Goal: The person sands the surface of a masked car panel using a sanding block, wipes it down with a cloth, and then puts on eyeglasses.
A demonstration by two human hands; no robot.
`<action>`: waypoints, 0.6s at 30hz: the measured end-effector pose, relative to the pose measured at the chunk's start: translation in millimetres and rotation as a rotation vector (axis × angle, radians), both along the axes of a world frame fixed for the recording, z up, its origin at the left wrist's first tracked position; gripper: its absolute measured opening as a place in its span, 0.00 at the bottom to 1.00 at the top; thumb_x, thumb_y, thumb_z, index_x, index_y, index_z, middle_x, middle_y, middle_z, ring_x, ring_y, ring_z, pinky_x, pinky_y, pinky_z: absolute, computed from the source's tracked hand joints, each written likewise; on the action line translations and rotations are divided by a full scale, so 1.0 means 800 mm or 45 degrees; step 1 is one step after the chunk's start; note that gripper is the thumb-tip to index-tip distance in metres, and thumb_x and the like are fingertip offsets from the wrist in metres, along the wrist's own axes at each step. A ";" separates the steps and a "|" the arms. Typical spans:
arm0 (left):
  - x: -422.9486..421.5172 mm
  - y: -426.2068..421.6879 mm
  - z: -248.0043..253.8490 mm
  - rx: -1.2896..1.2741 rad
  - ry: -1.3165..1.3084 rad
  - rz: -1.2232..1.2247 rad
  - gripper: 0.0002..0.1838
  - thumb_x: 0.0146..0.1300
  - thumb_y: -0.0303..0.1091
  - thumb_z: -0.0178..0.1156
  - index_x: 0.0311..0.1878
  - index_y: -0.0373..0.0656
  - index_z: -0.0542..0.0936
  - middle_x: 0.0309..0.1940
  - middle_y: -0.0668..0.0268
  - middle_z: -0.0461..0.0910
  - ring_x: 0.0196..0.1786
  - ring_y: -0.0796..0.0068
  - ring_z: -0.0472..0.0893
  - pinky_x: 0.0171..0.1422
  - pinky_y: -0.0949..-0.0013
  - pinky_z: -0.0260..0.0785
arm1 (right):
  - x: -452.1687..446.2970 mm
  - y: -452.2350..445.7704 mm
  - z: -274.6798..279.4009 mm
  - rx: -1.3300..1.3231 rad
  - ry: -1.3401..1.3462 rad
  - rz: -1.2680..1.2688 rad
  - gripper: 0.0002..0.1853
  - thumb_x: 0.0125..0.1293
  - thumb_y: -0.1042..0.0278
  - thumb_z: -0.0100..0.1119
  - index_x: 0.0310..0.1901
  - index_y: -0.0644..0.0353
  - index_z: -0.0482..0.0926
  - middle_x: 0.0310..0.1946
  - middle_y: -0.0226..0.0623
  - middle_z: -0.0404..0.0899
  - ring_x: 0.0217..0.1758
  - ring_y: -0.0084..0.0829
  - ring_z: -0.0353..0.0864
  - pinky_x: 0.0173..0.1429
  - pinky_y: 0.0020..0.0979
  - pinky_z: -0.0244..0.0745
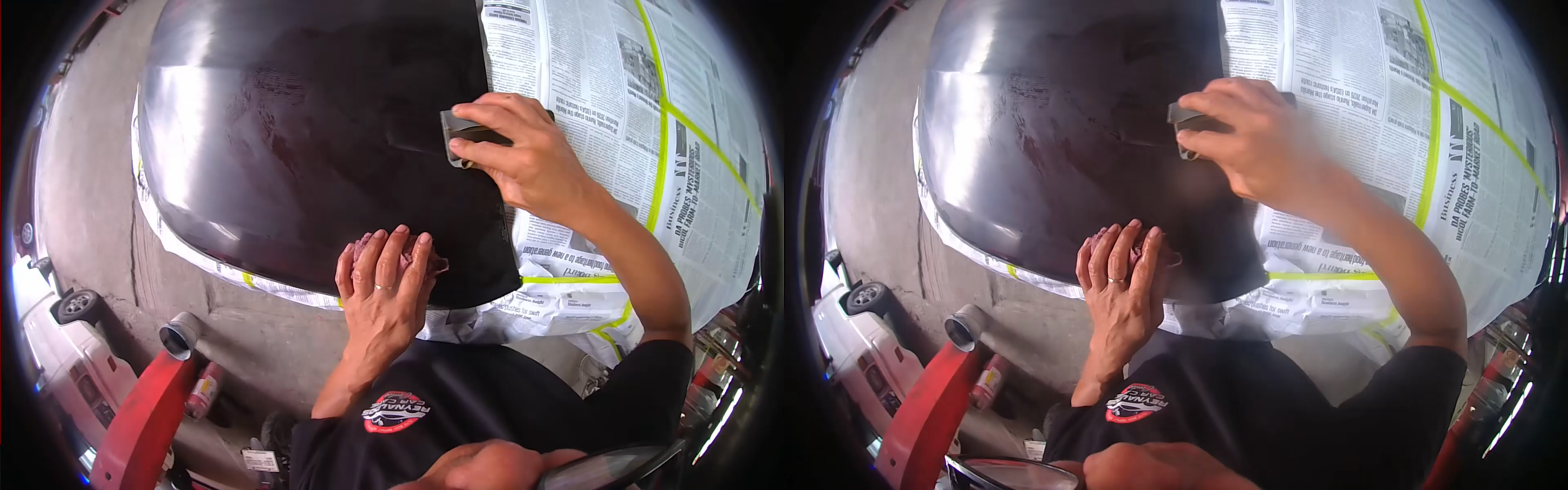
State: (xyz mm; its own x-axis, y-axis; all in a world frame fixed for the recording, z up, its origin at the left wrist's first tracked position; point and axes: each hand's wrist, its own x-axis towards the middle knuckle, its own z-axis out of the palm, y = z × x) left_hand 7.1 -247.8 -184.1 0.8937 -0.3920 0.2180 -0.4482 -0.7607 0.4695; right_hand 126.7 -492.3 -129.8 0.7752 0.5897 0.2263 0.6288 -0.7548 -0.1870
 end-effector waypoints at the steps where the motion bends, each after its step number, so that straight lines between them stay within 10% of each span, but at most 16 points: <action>1: 0.000 -0.001 0.000 -0.012 -0.007 -0.003 0.29 0.60 0.41 0.72 0.66 0.54 0.81 0.66 0.66 0.76 0.71 0.61 0.72 0.78 0.46 0.56 | 0.004 0.003 -0.003 -0.009 0.000 0.003 0.13 0.58 0.73 0.64 0.44 0.51 0.89 0.56 0.33 0.82 0.64 0.40 0.77 0.68 0.43 0.71; 18: 0.001 0.000 0.000 -0.043 0.001 0.004 0.29 0.58 0.40 0.73 0.66 0.54 0.81 0.67 0.65 0.77 0.71 0.62 0.72 0.78 0.47 0.57 | 0.004 0.015 -0.011 0.026 -0.107 -0.046 0.15 0.53 0.76 0.72 0.44 0.53 0.89 0.59 0.35 0.81 0.62 0.42 0.78 0.65 0.43 0.72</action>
State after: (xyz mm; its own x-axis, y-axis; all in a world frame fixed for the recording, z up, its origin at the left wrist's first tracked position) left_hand 7.9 -247.8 -184.0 0.8952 -0.3813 0.2307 -0.4454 -0.7458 0.4954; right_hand 129.6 -480.3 -138.3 0.7736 0.5565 0.3030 0.6155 -0.7736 -0.1507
